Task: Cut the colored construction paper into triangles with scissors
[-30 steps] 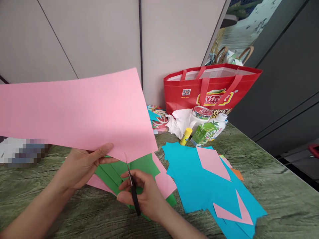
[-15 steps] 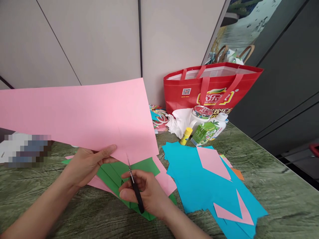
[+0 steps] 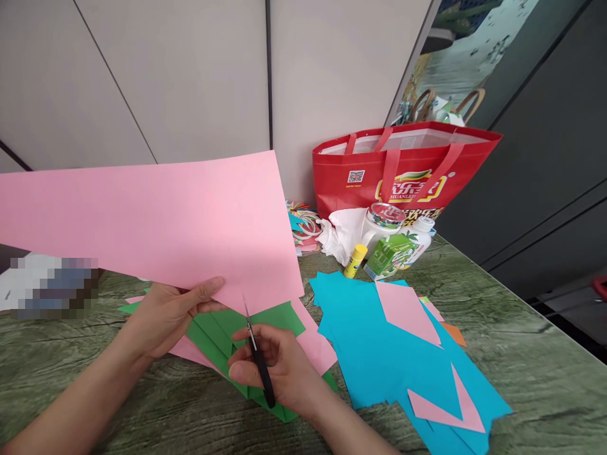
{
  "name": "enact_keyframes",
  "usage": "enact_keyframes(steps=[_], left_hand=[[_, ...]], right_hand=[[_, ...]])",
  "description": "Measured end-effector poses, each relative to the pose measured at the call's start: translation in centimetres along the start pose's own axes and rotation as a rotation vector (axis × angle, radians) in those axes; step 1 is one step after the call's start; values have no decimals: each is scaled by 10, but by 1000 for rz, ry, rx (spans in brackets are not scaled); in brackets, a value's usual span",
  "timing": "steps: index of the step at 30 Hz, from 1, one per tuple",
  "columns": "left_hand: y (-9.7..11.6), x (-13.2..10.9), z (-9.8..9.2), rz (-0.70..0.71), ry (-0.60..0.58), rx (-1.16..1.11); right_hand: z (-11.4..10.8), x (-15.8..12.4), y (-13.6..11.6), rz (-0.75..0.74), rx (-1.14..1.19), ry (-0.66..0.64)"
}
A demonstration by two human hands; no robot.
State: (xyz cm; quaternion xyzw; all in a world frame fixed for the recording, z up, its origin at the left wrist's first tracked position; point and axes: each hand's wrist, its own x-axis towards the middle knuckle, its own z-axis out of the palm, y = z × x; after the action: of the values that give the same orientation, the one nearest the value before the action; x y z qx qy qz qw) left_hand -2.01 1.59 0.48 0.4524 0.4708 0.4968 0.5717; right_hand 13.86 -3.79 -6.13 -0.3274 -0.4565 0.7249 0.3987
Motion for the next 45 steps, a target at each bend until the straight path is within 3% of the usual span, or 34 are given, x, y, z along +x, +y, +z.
enact_keyframes(steps=[32, 45], left_hand=[[2, -2, 0, -4, -16, -9], [4, -2, 1, -6, -12, -2]], right_hand=[[1, 2, 3, -12, -65, 35], [6, 3, 1, 37, -142, 131]])
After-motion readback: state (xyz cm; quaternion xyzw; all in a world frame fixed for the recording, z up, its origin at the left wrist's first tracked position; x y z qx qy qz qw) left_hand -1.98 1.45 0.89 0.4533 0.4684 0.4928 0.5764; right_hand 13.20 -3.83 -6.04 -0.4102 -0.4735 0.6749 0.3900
